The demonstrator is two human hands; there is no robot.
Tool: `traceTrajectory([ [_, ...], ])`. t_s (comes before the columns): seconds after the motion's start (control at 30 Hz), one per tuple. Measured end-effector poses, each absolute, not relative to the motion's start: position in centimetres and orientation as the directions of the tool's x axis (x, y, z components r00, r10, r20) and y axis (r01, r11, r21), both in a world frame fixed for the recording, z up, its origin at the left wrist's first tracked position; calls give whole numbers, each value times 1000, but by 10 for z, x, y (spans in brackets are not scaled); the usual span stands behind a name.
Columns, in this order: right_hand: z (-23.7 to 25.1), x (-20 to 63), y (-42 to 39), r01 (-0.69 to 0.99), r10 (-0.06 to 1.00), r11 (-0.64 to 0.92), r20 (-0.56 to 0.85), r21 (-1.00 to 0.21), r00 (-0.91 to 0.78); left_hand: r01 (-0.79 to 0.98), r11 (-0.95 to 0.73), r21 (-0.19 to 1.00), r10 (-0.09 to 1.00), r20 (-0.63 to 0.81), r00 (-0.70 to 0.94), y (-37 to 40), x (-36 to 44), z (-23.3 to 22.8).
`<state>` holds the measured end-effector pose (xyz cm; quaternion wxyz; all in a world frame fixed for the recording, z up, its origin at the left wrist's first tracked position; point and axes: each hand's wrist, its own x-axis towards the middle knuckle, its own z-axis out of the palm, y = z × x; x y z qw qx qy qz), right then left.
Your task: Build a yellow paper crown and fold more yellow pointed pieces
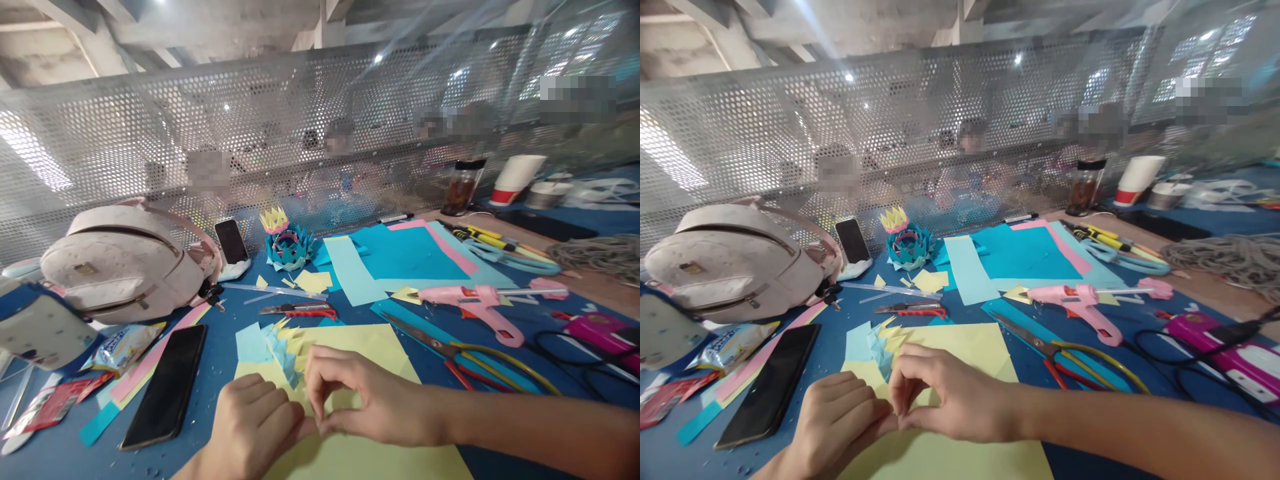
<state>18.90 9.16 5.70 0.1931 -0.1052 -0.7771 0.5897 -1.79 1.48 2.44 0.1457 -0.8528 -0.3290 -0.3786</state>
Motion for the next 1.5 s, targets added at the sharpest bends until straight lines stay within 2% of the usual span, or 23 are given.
traceTrajectory([
  [0.13, 56, 191, 91, -60, 366, 413, 225, -909, -903, 675, -738, 7, 462, 734, 498, 15, -16, 24],
  [0.3, 60, 193, 85, 22, 322, 529, 176, -849, -930, 672, -740, -21, 456, 719, 524, 13, -15, 24],
  [0.4, 63, 194, 82, 32, 304, 543, 161, -839, -939, 674, -738, -36, 444, 727, 524, 12, -15, 24],
  [0.6, 62, 193, 86, 44, 320, 487, 132, -872, -938, 666, -745, -32, 430, 740, 517, 13, -15, 24],
  [0.87, 49, 187, 91, 1, 486, 221, 109, -975, -867, 682, -731, -27, 454, 727, 515, 14, -16, 27],
  [1.03, 46, 188, 89, -22, 516, 266, 161, -964, -841, 693, -720, -28, 455, 736, 502, 16, -15, 26],
  [1.2, 48, 188, 90, -32, 510, 322, 202, -946, -836, 695, -719, -21, 454, 743, 492, 18, -16, 24],
  [1.5, 52, 187, 87, 63, 447, 201, 34, -978, -894, 675, -736, -46, 454, 707, 543, 13, -15, 22],
])
